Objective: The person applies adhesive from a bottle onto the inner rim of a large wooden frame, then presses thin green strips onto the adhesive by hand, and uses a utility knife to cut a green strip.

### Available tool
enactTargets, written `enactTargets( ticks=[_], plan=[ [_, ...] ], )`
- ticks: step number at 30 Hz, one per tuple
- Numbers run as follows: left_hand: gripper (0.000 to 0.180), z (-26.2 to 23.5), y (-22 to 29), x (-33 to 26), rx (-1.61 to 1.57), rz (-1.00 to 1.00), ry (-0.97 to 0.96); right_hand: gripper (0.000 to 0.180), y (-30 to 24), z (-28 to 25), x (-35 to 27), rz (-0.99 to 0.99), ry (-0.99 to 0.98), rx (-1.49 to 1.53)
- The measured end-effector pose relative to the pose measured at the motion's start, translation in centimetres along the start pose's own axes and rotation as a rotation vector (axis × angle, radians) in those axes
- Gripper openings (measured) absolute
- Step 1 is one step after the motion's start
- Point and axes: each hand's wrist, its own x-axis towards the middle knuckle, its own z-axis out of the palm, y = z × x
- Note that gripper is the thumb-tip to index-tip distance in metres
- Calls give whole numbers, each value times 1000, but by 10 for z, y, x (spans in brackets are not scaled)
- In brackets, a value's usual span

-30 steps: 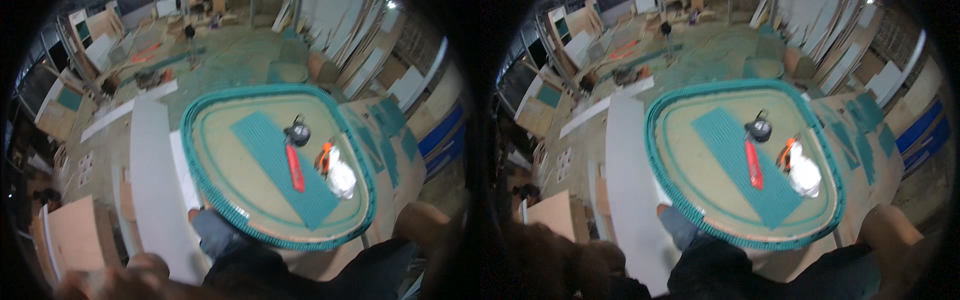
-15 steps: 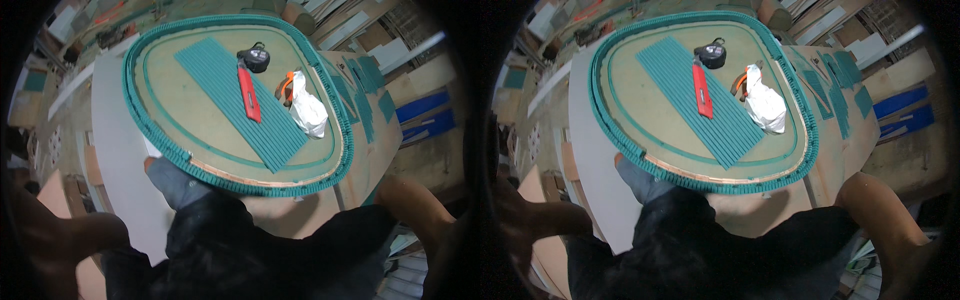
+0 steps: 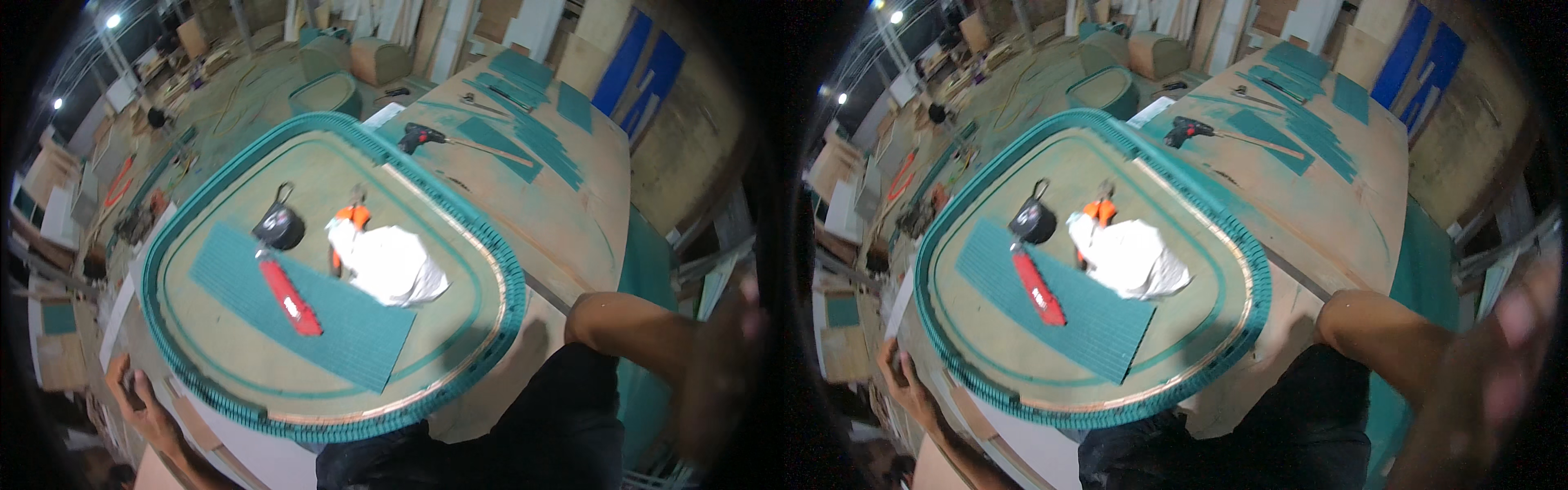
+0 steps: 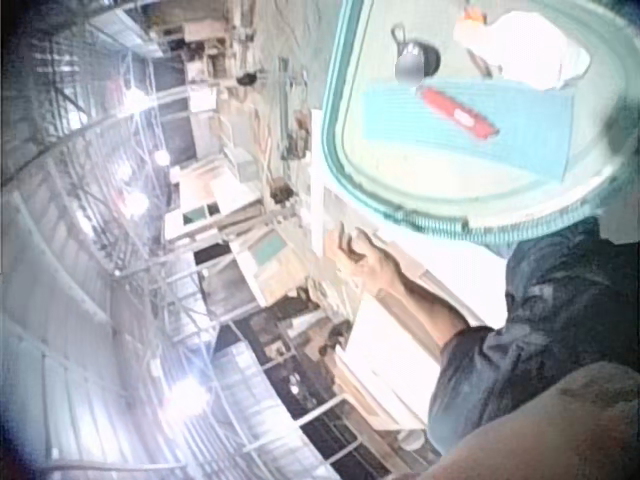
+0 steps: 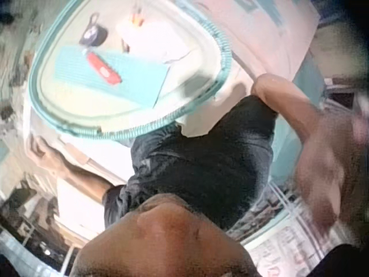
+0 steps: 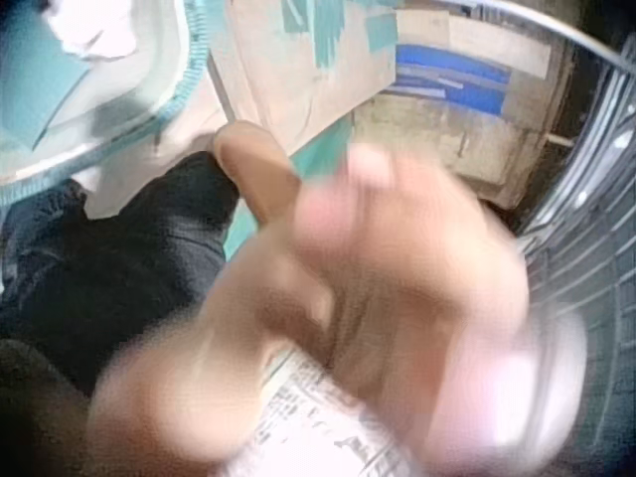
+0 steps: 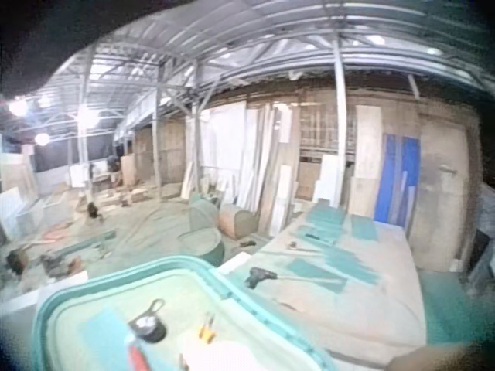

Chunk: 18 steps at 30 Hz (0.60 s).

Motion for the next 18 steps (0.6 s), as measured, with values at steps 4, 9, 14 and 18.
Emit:
enactTargets(
  ticks=[4,9,14,18],
  plan=[
    [61,41,-38,-46,-303,-627,47,24,92,-19,-72,554,111,-250],
    [59,74,-81,-73,-176,-390,-135,32,291,-51,-398,1220,-223,-489],
    [49,75,-27,-60,167,-557,-216,73,252,-52,-631,1946,-713,-626],
    [47,-11,-123,-52,716,-241,-530,79,253,-21,-728,2013,-808,-657]
  ],
)
